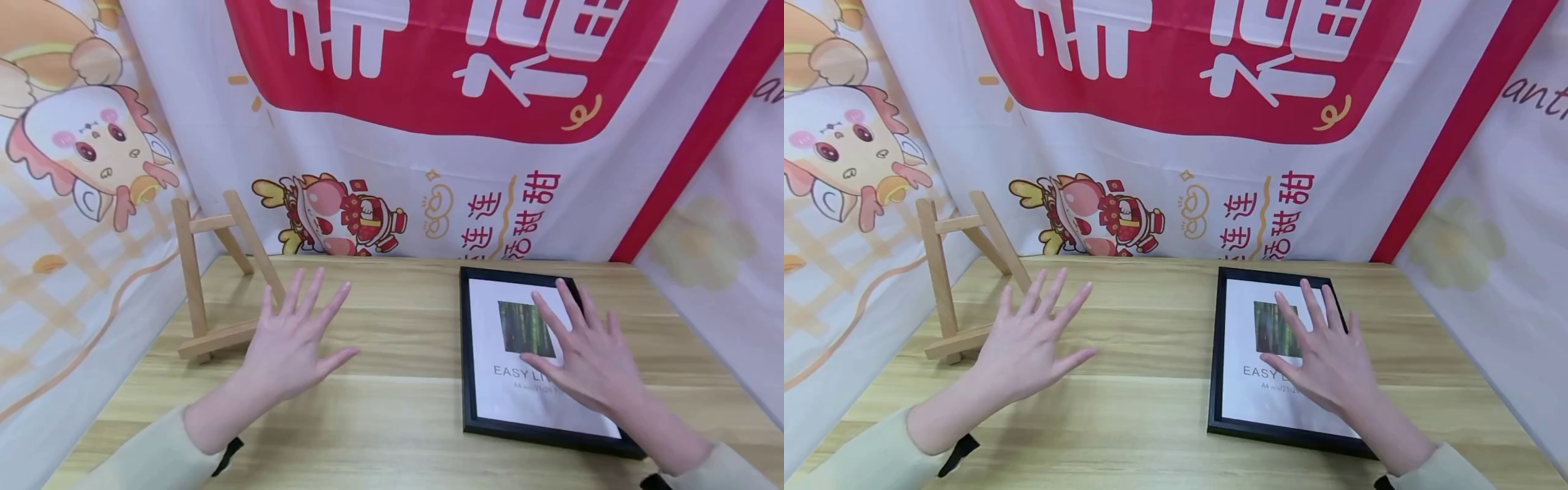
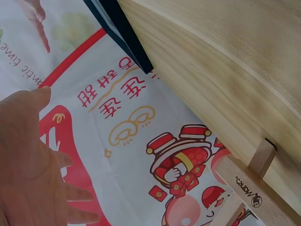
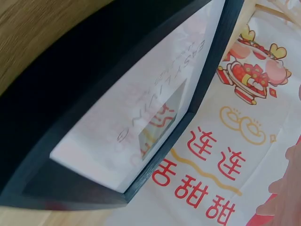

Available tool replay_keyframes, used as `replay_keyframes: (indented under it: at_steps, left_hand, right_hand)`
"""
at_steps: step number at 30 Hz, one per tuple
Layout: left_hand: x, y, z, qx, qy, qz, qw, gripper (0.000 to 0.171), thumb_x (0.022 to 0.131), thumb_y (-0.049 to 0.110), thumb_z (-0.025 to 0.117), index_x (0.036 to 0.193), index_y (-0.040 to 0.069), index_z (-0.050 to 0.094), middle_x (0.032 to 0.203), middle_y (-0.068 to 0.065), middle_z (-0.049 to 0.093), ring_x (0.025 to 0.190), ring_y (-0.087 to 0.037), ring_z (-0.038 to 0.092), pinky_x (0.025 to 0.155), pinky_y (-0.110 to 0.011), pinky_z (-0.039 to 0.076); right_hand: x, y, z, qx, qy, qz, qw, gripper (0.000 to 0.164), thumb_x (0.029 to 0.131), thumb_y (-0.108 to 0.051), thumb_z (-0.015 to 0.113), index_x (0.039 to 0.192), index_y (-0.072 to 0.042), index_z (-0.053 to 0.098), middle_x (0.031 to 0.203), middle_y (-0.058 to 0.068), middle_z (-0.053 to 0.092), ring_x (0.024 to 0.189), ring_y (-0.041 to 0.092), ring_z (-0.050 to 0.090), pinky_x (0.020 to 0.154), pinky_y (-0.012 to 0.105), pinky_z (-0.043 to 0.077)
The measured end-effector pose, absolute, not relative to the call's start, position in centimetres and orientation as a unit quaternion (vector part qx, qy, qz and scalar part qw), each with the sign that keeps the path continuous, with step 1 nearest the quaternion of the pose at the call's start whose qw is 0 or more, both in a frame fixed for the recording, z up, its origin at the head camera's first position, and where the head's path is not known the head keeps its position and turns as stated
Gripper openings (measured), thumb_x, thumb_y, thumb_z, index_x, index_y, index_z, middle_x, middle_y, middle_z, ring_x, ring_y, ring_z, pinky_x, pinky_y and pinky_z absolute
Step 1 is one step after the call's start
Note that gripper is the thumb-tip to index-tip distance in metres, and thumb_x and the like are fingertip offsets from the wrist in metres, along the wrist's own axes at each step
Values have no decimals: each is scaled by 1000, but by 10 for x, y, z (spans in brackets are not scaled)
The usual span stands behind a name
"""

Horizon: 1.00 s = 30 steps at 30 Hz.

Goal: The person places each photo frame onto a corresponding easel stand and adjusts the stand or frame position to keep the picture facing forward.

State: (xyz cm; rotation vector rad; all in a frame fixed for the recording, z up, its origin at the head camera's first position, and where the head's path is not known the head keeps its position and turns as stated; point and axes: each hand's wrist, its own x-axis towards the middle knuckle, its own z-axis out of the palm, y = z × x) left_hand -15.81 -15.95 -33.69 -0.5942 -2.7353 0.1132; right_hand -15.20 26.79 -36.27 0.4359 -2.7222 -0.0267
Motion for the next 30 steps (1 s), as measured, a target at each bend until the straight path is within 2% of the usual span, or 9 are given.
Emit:
replay_keyframes:
  at_steps: [6, 14, 22, 30]
  left_hand:
    - [-169, -147, -342, -215, -961, 38, 168, 90, 85, 80, 37, 157, 34, 8, 161, -14, 4, 144, -40, 3, 106, -72, 1]
    - [-191, -115, -358, -228, -961, 26, 153, 91, 84, 81, 33, 157, 34, 6, 160, -14, 3, 144, -40, 3, 104, -74, 13]
    - [-212, -76, -367, -224, -968, -59, 102, 94, 82, 85, 24, 157, 33, 0, 160, -9, -2, 144, -38, 0, 107, -70, 4]
    - [-226, -42, -385, -222, -964, -142, 30, 101, 80, 85, 33, 156, 31, -7, 161, -7, -2, 146, -32, 1, 111, -63, 4]
  right_hand:
    - [-154, 278, -363, 147, -972, -26, 180, 98, 81, -70, 57, 157, -28, 13, 160, 18, 7, 143, 46, 6, 97, 79, 18]
    - [-160, 300, -368, 139, -976, -10, 168, 100, 82, -65, 61, 158, -25, 8, 159, 20, 8, 140, 48, 11, 95, 80, 20]
    - [-172, 325, -376, 129, -979, 28, 155, 97, 86, -62, 59, 158, -19, 9, 156, 26, 13, 140, 48, 13, 95, 79, 20]
    - [-180, 351, -388, 132, -979, 86, 129, 99, 87, -55, 62, 158, -17, 4, 154, 28, 17, 134, 52, 24, 92, 77, 29]
